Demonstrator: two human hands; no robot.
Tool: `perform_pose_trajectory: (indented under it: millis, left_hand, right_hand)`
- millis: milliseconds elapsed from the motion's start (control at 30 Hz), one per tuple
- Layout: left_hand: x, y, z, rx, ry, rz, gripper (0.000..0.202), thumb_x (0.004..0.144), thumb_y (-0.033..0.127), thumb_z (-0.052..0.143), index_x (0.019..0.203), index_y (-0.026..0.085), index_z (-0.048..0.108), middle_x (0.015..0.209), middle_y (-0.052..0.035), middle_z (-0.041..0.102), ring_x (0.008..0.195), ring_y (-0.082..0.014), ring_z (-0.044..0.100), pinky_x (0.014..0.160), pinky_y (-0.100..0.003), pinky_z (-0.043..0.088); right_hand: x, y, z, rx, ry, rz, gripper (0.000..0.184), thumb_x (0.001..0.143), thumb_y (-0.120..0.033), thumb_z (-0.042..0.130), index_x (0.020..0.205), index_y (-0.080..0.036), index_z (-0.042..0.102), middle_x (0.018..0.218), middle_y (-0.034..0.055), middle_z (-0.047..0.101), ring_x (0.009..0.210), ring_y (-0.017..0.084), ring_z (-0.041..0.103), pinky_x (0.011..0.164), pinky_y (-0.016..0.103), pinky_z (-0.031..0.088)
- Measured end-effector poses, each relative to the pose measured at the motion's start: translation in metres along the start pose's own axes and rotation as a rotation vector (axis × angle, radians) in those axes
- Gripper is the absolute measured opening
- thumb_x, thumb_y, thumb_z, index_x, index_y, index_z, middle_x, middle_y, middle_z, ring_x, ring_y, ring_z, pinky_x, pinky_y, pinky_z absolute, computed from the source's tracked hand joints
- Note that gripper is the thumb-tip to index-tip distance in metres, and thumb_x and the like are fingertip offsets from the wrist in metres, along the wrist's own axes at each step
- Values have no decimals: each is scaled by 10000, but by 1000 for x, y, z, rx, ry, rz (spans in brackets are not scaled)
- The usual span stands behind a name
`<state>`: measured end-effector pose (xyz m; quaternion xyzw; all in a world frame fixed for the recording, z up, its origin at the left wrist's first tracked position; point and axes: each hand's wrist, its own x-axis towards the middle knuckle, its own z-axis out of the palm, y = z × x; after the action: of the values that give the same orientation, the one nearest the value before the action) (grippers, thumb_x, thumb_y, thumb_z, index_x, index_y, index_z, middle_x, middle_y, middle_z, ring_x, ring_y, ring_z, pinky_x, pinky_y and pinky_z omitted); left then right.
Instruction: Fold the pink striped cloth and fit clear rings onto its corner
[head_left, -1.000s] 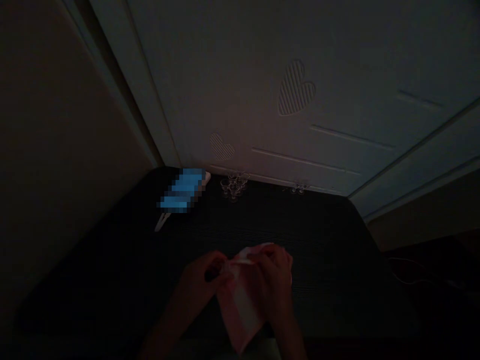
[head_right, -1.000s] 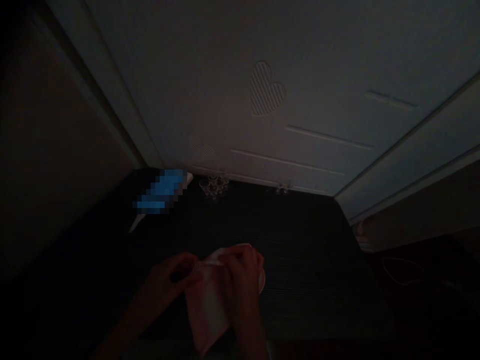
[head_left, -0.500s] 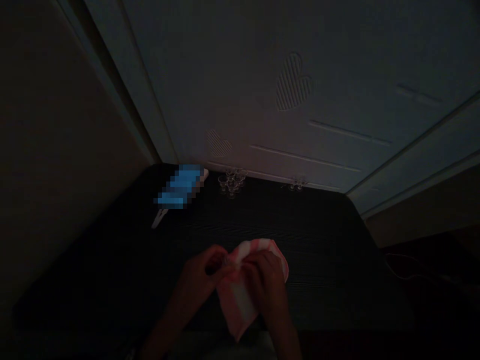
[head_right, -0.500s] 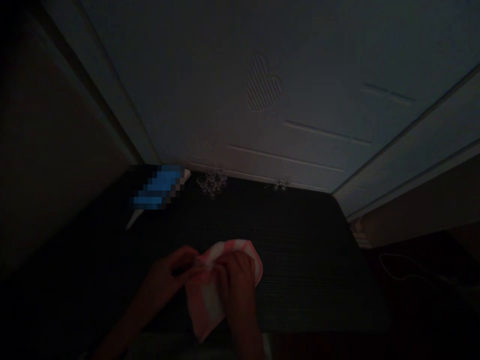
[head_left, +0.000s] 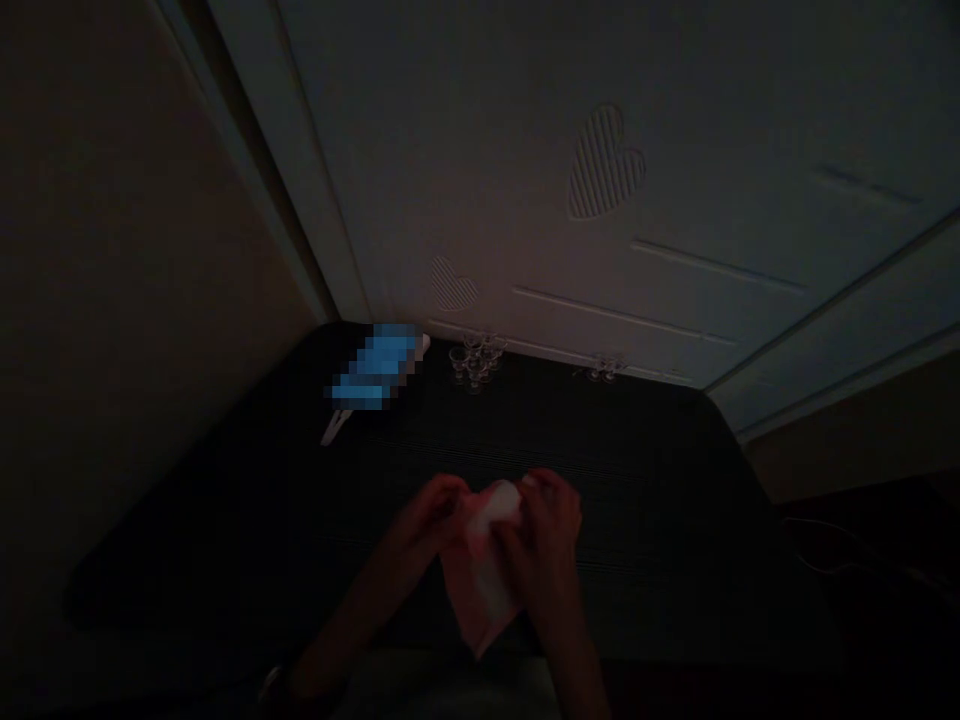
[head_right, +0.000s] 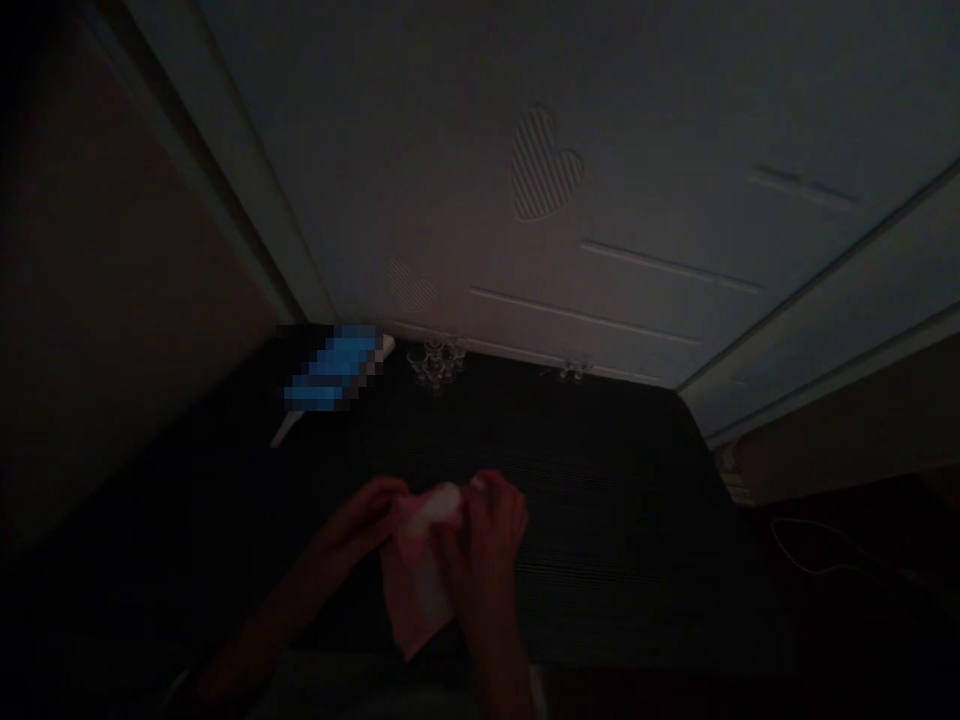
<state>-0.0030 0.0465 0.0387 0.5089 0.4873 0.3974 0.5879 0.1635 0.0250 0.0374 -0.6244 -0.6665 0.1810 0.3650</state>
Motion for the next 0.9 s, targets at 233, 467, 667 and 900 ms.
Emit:
perform_pose_trajectory:
  millis: [233, 467, 667, 900]
  left_hand:
    - [-3, 8, 1, -172, -70, -11, 220, 732, 278, 597, 936, 208, 550, 904, -8, 587, 904, -184, 552, 755, -242, 426]
    - [-2, 3, 2, -199, -2, -55, 216, 740, 336, 587, 896, 188, 569, 842, -16, 591, 822, -175, 556, 687, -237, 420]
    - [-1, 6, 6, -197, 10, -84, 208, 727, 357, 605, 831, 182, 562, 739, 11, 567, 688, -131, 539, 593, -209, 401]
    - [-1, 7, 6, -141, 69, -59, 228, 696, 316, 641, 856, 193, 535, 763, 8, 576, 715, -144, 557, 585, -205, 416]
  right_hand:
    - [2, 3, -9, 132, -26, -48, 389, 698, -136, 512, 1070, -244, 490, 1265, 37, 422, 1177, 233, 343, 982, 422, 247]
    - [-7, 2, -5, 184, -83, 48, 368, 686, -113, 503, 1027, -247, 471, 1014, 21, 524, 1002, 215, 420, 879, 384, 316]
    - [-10, 2, 0, 134, -26, -32, 290, 696, -127, 510, 967, -227, 479, 918, 26, 521, 948, 223, 427, 844, 394, 324]
    - [-8, -4, -11, 93, -161, -83, 360, 750, -191, 558, 1088, -249, 448, 1020, 23, 538, 1019, 219, 438, 930, 421, 291]
